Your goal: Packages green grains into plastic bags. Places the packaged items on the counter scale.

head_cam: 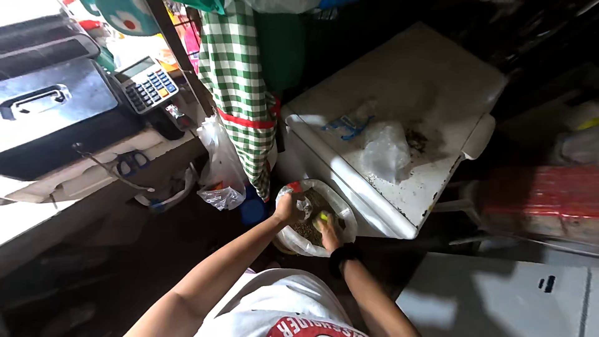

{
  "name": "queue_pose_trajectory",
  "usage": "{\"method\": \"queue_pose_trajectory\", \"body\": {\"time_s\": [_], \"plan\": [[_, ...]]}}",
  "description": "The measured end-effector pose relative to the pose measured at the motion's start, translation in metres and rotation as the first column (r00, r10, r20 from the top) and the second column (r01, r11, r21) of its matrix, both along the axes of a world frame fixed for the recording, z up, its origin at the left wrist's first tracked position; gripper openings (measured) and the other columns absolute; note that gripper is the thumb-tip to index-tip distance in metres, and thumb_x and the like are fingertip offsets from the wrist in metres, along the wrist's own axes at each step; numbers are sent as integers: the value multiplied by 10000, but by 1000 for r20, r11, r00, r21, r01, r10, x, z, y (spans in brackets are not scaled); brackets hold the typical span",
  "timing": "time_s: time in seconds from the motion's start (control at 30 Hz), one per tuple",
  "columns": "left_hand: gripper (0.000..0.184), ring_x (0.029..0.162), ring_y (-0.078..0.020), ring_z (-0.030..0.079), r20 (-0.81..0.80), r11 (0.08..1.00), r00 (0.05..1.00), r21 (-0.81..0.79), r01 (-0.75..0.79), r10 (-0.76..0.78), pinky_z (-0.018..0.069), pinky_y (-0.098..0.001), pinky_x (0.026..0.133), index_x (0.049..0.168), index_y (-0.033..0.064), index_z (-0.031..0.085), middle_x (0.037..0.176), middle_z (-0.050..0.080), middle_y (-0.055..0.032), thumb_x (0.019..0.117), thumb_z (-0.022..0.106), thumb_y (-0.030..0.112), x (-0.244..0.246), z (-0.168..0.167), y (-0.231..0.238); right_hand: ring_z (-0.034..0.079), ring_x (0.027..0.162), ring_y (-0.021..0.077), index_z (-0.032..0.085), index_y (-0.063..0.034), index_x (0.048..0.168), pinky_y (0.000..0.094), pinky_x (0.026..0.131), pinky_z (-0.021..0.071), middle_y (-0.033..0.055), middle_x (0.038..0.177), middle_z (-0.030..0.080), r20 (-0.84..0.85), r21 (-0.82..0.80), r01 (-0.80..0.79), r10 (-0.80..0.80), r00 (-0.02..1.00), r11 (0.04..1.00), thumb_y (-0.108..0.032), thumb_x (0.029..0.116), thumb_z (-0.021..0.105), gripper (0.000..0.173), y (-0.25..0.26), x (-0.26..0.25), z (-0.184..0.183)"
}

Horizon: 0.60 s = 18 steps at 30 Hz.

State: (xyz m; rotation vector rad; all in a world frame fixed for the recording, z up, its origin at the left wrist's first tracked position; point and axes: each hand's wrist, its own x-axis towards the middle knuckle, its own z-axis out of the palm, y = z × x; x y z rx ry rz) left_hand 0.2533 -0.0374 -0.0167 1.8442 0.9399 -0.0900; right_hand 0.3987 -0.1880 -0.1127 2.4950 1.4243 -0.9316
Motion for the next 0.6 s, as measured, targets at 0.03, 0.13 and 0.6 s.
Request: {"method": "queue_pose_trajectory", "body": {"time_s": [0.03,0.13,0.6], "plan": [[513,1194,-362,638,3,1000,1000,-2,-8,8,483,-536,1046,1314,21,658,1274,663,-234,821,788,78,-2,1,3,440,1391,485,569,-138,1460,587,1093,450,305,1547,388,-56,-41,-23,21,998,999,68,808,705,697,2,-2,1],[498,1103,-319,683,26,999,999,-16,-28,29,526,-490,1003,1312,24,659,1230,684,-216,833,785,72,-7,-1,7,599,1245,380,656,-161,1355,565,1047,488,218,1337,625,-269,-33,-48,37,962,998,-46,755,789,626,0,5,-13],[506,1116,-324,667,133,996,987,44,82,-87,516,-476,1012,1347,-3,627,1344,626,-220,860,753,58,-2,-20,3,698,892,303,581,-42,1372,458,687,617,215,1234,635,-762,108,719,-407,503,686,101,849,618,543,-20,40,70]]}}
